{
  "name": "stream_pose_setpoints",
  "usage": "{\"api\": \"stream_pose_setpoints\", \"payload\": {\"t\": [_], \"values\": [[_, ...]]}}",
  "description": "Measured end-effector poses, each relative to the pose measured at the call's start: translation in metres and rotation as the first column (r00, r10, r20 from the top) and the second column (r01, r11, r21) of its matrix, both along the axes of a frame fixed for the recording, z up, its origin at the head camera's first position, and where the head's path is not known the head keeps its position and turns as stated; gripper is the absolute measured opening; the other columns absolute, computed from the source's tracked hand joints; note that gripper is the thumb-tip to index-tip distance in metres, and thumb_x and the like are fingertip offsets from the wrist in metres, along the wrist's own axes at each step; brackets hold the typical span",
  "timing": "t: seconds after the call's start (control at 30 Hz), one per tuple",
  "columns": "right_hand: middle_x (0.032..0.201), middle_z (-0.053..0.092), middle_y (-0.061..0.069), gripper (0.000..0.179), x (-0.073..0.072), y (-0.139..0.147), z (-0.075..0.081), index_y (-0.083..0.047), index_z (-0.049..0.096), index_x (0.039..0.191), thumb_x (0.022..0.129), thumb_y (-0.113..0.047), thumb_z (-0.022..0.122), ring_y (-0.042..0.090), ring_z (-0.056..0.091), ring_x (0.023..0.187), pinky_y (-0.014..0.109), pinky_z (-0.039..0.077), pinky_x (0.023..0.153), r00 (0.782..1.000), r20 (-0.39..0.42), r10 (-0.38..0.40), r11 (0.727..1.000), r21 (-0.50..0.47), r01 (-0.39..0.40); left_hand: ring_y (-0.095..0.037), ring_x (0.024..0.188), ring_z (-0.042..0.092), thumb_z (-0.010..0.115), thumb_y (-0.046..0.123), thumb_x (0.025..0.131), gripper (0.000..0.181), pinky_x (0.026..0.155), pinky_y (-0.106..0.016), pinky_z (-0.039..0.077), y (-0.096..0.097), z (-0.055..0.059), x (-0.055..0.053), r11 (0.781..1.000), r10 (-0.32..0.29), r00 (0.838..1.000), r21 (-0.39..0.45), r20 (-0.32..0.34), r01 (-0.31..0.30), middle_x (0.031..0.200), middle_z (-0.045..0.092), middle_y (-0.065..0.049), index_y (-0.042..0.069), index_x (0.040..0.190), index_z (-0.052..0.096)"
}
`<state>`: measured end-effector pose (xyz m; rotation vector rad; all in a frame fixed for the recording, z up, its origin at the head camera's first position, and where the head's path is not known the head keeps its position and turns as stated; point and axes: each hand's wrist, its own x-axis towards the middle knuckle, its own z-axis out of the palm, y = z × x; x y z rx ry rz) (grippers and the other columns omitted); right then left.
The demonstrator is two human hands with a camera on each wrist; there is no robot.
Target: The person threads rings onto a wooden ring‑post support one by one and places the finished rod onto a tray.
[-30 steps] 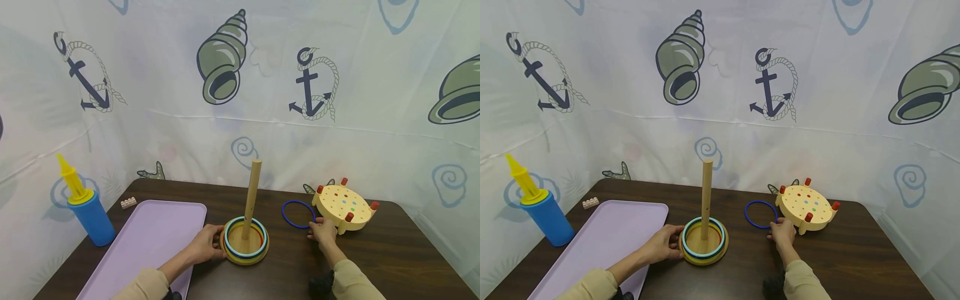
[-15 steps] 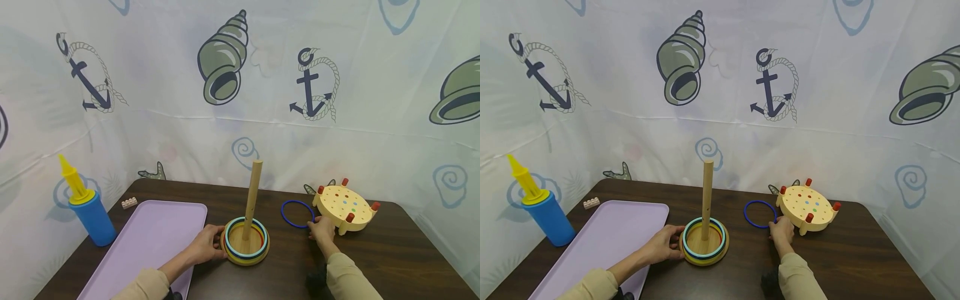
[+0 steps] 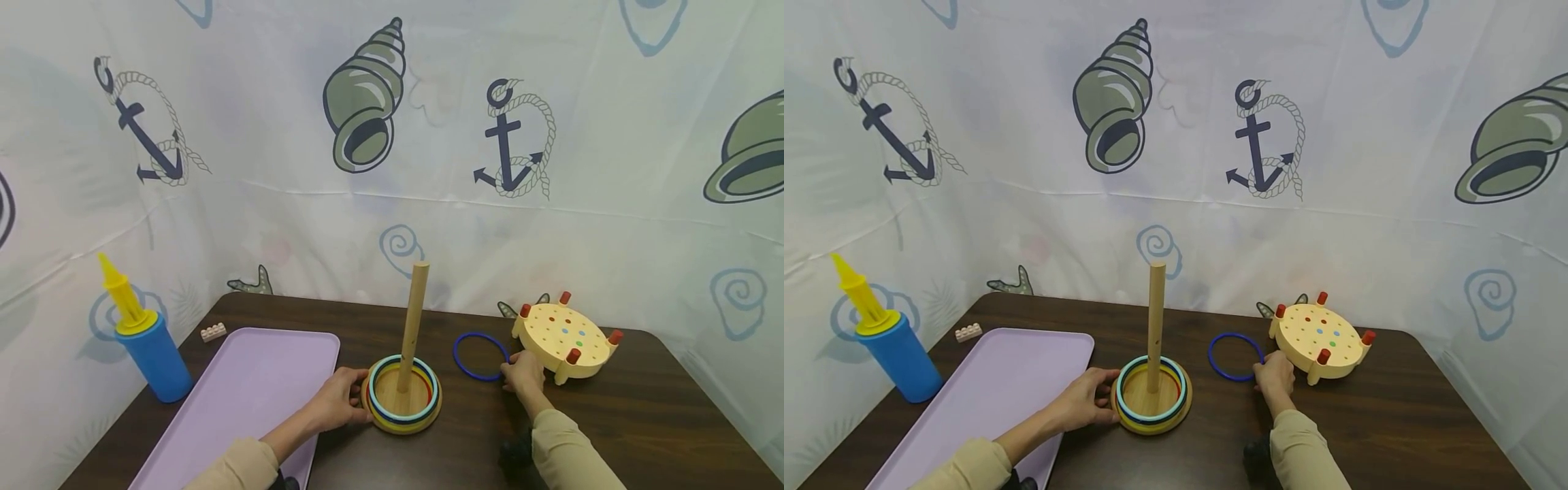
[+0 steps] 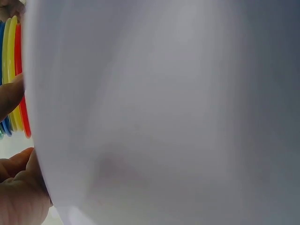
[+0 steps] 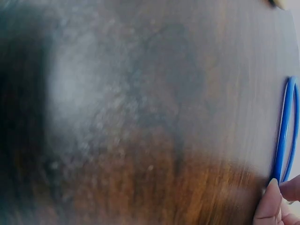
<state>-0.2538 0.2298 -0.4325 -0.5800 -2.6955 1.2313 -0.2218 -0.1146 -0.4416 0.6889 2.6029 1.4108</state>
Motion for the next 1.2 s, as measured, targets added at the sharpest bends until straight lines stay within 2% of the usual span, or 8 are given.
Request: {"api": "stream_pose_setpoints", "payload": {"t": [0.17,0.27,0.47,0.6,0.73,0.97,1.2], "values": [[0.105,0.055,0.037,0.023,0.001,-0.002,0.002,0.011,0.057,0.1,0.082,-0.003,0.058,0.017,0.063,0.046,0.033,0.057,0.055,0.999,0.031,0.031,0.996,0.077,-0.034,-0.034,0.101,0.053,0.083,0.0,0.062,0.075,0.08,-0.034,0.057,0.0,0.001,0.001,1.0,0.0,1.0,0.005,0.008,0.0,0.118,0.045,-0.027,-0.017,0.125,0.047],[0.1,0.058,0.033,0.023,0.001,-0.003,0.002,0.01,0.059,0.1,0.082,-0.003,0.059,0.016,0.062,0.046,0.032,0.056,0.053,0.998,0.04,0.042,0.993,0.107,-0.046,-0.034,0.101,0.054,0.083,0.001,0.062,0.075,0.08,-0.034,0.057,0.0,0.001,0.002,1.0,-0.001,1.0,0.003,0.005,0.001,0.118,0.045,-0.027,-0.018,0.125,0.047],[0.08,0.061,0.019,0.019,0.003,-0.002,0.0,0.007,0.062,0.094,0.079,-0.005,0.062,0.014,0.058,0.045,0.031,0.051,0.048,0.997,0.048,0.059,0.981,0.183,-0.066,-0.035,0.1,0.054,0.083,0.001,0.062,0.075,0.079,-0.034,0.058,0.0,0.0,0.003,1.0,-0.005,1.0,0.003,0.005,0.005,0.117,0.046,-0.027,-0.018,0.124,0.047],[0.079,0.06,0.016,0.016,0.005,-0.001,0.0,0.005,0.063,0.091,0.079,-0.006,0.061,0.015,0.058,0.048,0.032,0.05,0.05,0.996,0.041,0.076,0.975,0.205,-0.083,-0.034,0.1,0.054,0.083,0.001,0.062,0.075,0.079,-0.035,0.058,-0.001,0.0,0.003,1.0,-0.011,1.0,0.002,0.006,0.011,0.117,0.046,-0.028,-0.018,0.124,0.046],[0.079,0.062,0.016,0.013,0.008,0.001,0.0,0.005,0.064,0.089,0.08,-0.004,0.06,0.014,0.058,0.05,0.03,0.05,0.048,0.995,0.012,0.095,0.978,0.185,-0.095,-0.034,0.1,0.054,0.083,0.0,0.062,0.075,0.079,-0.035,0.058,-0.001,0.0,0.003,1.0,-0.014,1.0,0.0,0.009,0.014,0.117,0.045,-0.028,-0.018,0.124,0.046],[0.077,0.064,0.015,0.014,0.012,0.008,0.003,0.008,0.063,0.089,0.079,-0.001,0.058,0.015,0.06,0.049,0.028,0.054,0.045,0.985,-0.087,0.148,0.983,0.122,-0.137,-0.033,0.1,0.054,0.083,0.001,0.062,0.074,0.078,-0.035,0.058,0.0,0.002,0.003,1.0,-0.007,1.0,-0.008,0.001,0.007,0.116,0.046,-0.027,-0.017,0.124,0.047],[0.075,0.06,0.014,0.019,0.013,0.01,0.013,0.015,0.059,0.098,0.086,0.002,0.056,0.012,0.057,0.052,0.024,0.055,0.046,0.971,-0.153,0.183,0.981,-0.042,-0.192,-0.034,0.1,0.054,0.083,0.001,0.062,0.074,0.079,-0.034,0.058,0.0,0.002,0.003,1.0,-0.006,1.0,-0.004,0.001,0.006,0.117,0.046,-0.027,-0.018,0.124,0.047]]}}
